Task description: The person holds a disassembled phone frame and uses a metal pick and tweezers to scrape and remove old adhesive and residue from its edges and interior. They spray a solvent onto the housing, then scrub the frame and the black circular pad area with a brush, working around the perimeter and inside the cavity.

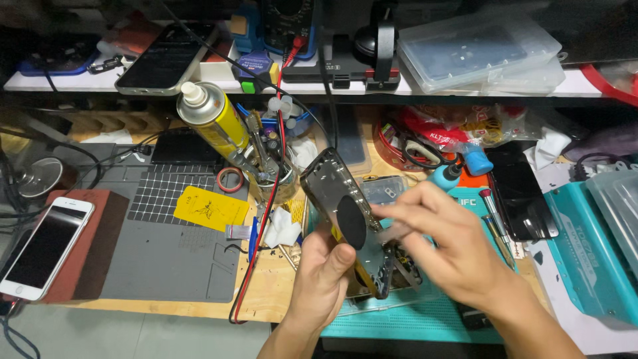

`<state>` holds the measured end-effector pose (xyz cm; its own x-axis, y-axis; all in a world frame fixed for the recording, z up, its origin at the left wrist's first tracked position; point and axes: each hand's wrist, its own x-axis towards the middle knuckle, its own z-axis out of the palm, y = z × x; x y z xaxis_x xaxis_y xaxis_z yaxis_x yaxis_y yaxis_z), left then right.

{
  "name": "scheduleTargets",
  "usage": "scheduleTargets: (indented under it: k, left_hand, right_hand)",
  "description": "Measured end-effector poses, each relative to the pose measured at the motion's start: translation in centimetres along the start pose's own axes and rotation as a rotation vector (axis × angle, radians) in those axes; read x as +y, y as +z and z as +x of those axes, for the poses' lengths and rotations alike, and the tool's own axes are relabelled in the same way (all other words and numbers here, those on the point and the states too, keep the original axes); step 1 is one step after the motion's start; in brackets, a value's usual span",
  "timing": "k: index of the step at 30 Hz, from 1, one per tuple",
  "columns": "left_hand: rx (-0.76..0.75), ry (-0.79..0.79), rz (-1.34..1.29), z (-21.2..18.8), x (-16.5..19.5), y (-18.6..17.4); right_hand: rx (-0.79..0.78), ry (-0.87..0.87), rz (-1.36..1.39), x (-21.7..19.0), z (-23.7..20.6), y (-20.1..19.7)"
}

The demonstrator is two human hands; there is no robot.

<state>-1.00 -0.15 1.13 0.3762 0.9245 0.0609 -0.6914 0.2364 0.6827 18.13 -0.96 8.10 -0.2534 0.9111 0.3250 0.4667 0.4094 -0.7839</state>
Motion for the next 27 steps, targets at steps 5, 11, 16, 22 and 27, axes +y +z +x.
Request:
scheduleTargets:
  k: [5, 11, 16, 22, 27]
  left_hand:
    - [-0.020, 0.031, 0.057, 0.1, 0.1, -0.1]
    - [-0.019, 0.035, 0.076, 0.3, 0.3, 0.1]
    - [-0.016, -0.033, -0.017, 0.2, 0.6, -0.1]
    - [-0.010, -0.105, -0.165, 0.4, 0.8, 0.1]
    - [0.072, -0.184, -0.230, 0.7, 0.8, 0.0]
  right_hand:
    - [0.039, -0.066, -0.187, 0.3, 0.4, 1.4]
    - [-0.030, -0.015, -0.162, 0.9, 0.5, 1.1]
    - [-0.057, 0.026, -0.025, 1.0, 0.5, 0.4]
    - [-0.081, 0.045, 0.003, 0.9, 0.5, -0.1]
    - [-0.110, 0.138, 0.005, 0.8, 0.7, -0.5]
